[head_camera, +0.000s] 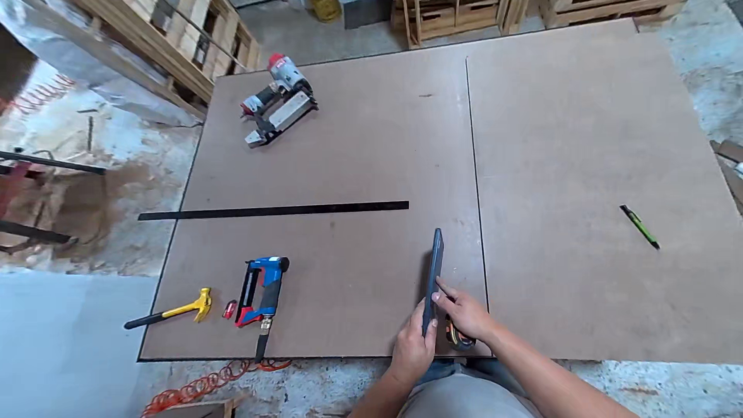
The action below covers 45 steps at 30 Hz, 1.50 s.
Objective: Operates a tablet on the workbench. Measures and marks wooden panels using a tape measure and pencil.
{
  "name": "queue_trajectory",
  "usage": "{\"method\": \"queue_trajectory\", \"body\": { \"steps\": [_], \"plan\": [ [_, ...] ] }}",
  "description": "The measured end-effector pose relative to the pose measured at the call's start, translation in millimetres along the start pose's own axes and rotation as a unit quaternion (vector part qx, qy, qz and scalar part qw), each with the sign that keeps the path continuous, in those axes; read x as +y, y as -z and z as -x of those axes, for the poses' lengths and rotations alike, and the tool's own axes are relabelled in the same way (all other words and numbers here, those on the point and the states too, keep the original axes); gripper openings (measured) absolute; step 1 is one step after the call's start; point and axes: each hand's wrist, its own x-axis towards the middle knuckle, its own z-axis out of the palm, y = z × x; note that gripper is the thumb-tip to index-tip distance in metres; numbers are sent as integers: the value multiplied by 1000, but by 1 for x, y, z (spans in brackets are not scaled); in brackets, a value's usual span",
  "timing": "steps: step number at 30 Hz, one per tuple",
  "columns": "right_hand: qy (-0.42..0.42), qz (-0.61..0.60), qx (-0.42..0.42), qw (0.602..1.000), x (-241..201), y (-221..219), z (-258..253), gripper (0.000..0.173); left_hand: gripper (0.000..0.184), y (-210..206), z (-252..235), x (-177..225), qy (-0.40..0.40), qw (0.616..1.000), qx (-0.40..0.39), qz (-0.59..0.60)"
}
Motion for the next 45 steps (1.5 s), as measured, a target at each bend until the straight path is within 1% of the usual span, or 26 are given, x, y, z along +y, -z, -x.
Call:
{"method": "queue_trajectory", "body": {
  "steps": [3,5,7,9,11,13,14,15,16,18,21,23,25,28,30,31,32,33,34,35,37,39,40,42,44,45],
  "plan": [
    [-33,27,27,999,-5,-4,3,88,61,-9,5,-15,19,991,-46,127],
    [-41,39,37,998,-5,-4,4,88,70,-8,2,-17,92,959,-106,245],
    [-38,45,39,998,-3,-2,6,85,78,-4,-6,-18,151,925,-162,307],
    [-38,44,45,997,-1,0,6,83,73,-1,-14,-24,181,896,-206,348],
    [-43,25,52,997,1,3,10,78,55,-3,-18,-37,224,879,-214,363],
    [-42,2,50,998,7,11,19,67,41,-1,-21,-49,250,895,-183,322],
    [-35,11,59,998,11,18,25,56,37,4,-23,-54,261,904,-156,300],
    [-29,41,74,996,14,26,30,45,35,11,-26,-59,274,910,-128,283],
    [-33,77,87,993,18,35,33,40,34,20,-29,-67,289,911,-100,277],
    [-64,105,88,989,37,50,30,39,35,40,-35,-85,327,901,-58,280],
    [-87,19,56,994,77,54,8,38,37,59,-48,-116,389,869,-12,305],
    [-74,-12,43,996,86,42,1,37,39,65,-52,-135,415,854,12,313],
    [-35,-7,57,998,76,31,1,37,38,70,-57,-145,418,863,29,282],
    [31,-53,88,994,46,27,14,36,35,76,-64,-151,392,916,26,82],
    [62,-99,99,988,31,31,28,31,52,77,-63,-143,336,941,35,-33],
    [82,-112,95,986,23,35,37,28,61,77,-62,-134,296,953,41,-60],
    [107,-120,88,983,15,38,47,26,63,77,-60,-123,254,965,40,-47],
    [133,-129,75,980,5,42,57,25,58,78,-58,-107,220,975,26,13],
    [156,-134,58,977,-5,45,67,24,50,79,-54,-87,199,972,-4,122],
    [176,-134,42,974,-13,48,76,23,51,81,-50,-69,189,947,-44,258],
    [197,-121,13,973,-24,52,85,23,72,84,-41,-43,177,845,-117,492],
    [199,-108,-11,974,-26,52,84,24,72,89,-38,-28,149,759,-164,613],
    [193,-100,-21,976,-24,52,80,25,67,91,-38,-25,132,731,-184,644],
    [180,-76,-23,980,-17,50,72,27,54,92,-37,-28,108,717,-199,659],
    [180,-30,-15,983,-14,51,67,27,38,96,-38,-37,94,727,-206,648],
    [185,0,-10,983,-14,51,65,26,36,97,-39,-41,91,724,-212,650]
  ]
}}
